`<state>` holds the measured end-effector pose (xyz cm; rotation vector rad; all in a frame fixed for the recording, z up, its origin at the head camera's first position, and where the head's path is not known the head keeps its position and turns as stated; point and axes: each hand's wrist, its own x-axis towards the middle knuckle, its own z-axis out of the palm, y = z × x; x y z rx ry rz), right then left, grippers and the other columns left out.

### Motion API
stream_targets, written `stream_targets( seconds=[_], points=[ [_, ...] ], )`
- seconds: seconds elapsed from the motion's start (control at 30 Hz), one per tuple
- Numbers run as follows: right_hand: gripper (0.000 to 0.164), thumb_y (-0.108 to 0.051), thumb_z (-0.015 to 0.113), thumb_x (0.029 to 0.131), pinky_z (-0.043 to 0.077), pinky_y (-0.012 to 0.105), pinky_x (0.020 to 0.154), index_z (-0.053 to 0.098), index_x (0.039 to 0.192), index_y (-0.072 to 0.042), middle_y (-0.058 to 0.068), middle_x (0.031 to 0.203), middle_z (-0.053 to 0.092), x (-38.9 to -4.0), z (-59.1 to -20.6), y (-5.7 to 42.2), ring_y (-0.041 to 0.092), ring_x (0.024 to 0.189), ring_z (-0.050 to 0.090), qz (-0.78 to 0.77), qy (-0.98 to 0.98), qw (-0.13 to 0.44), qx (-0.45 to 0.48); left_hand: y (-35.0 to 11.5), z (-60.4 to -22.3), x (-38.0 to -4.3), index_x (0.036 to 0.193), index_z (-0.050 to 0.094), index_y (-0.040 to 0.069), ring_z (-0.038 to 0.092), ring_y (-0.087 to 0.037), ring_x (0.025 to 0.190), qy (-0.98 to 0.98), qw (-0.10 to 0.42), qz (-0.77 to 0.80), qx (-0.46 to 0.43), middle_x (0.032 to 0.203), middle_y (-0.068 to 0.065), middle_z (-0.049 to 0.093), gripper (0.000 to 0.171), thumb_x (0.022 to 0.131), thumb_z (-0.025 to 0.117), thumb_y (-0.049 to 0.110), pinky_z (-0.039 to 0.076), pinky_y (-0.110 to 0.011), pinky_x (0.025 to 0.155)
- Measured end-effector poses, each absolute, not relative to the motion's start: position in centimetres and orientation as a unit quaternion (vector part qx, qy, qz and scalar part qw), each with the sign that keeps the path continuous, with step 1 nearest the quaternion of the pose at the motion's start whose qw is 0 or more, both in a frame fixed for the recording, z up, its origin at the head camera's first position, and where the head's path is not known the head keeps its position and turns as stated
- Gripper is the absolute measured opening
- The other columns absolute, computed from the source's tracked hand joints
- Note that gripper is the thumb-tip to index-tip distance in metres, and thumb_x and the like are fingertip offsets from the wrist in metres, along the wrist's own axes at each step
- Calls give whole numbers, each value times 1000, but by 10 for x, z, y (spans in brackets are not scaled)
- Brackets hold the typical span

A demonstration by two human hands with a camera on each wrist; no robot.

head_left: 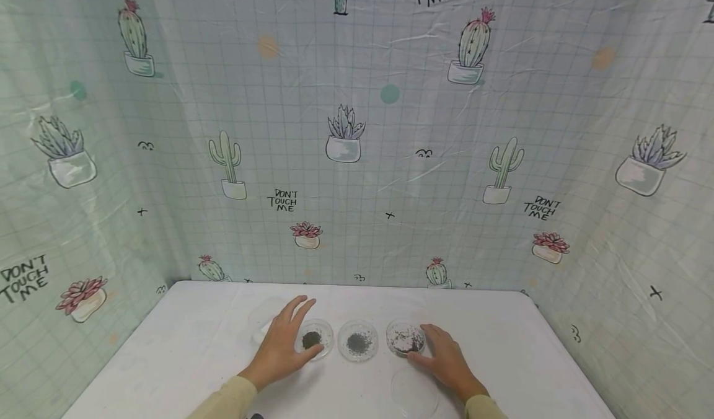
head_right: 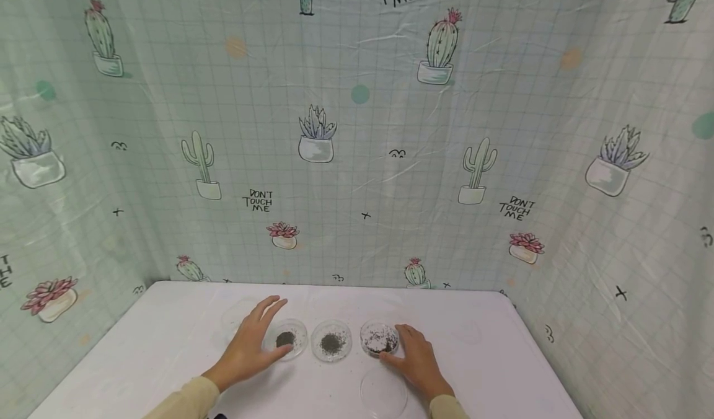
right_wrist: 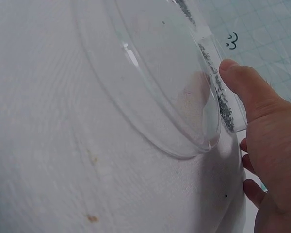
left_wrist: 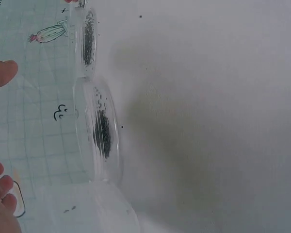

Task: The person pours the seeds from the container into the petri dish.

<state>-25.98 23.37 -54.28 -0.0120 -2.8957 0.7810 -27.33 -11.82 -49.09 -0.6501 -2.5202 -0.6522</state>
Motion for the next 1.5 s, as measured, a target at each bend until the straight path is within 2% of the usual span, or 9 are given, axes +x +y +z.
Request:
stream_targets(
  seconds=[0.33,0.6,0.8,0.97,1.13,1.37,1.5],
  points=[
    [81,-56,69,68,30,56,106,47,131,-10,14,136,46,-260,-544,236,36,127,40,262,-962,71,4,-100,-492,-267,142,26,35,39,-23,129,-907,176,-255,-283,145,3,31,90,68,75,46,41,-48,99],
    [80,-55,70,68,31,56,105,48,130,-10,14,135,48,-261,-542,238,36,126,41,260,-963,75,13,-88,-496,-262,141,26,36,44,-25,124,-898,146,-252,-331,144,2,32,88,68,75,44,41,-49,98],
    [79,-54,71,68,32,56,104,48,129,-9,14,134,48,-262,-542,238,36,126,42,257,-963,79,16,-81,-498,-259,141,26,34,43,-22,125,-890,135,-243,-360,143,5,32,86,70,73,44,43,-48,96],
    [79,-53,71,68,32,55,105,48,130,-9,14,134,48,-262,-542,238,35,126,42,261,-962,80,17,-77,-498,-256,142,25,33,44,-23,125,-888,108,-237,-378,143,6,32,86,72,72,44,44,-50,95],
    [79,-53,71,68,32,55,105,48,129,-9,14,134,48,-261,-542,237,35,126,42,256,-963,79,15,-72,-498,-254,143,22,33,45,-23,124,-886,79,-232,-394,142,3,34,86,74,70,44,45,-47,97],
    [78,-52,71,69,32,54,105,48,130,-9,14,134,48,-260,-540,236,35,126,42,253,-964,82,18,-65,-498,-251,142,29,26,48,-22,122,-872,97,-218,-426,140,0,39,82,74,70,45,45,-44,97],
    [77,-52,70,69,32,54,105,48,129,-8,15,134,48,-260,-540,236,35,126,42,251,-964,86,20,-61,-500,-249,141,31,27,46,-22,124,-865,105,-206,-445,140,-2,40,79,74,69,46,45,-43,98]
  ],
)
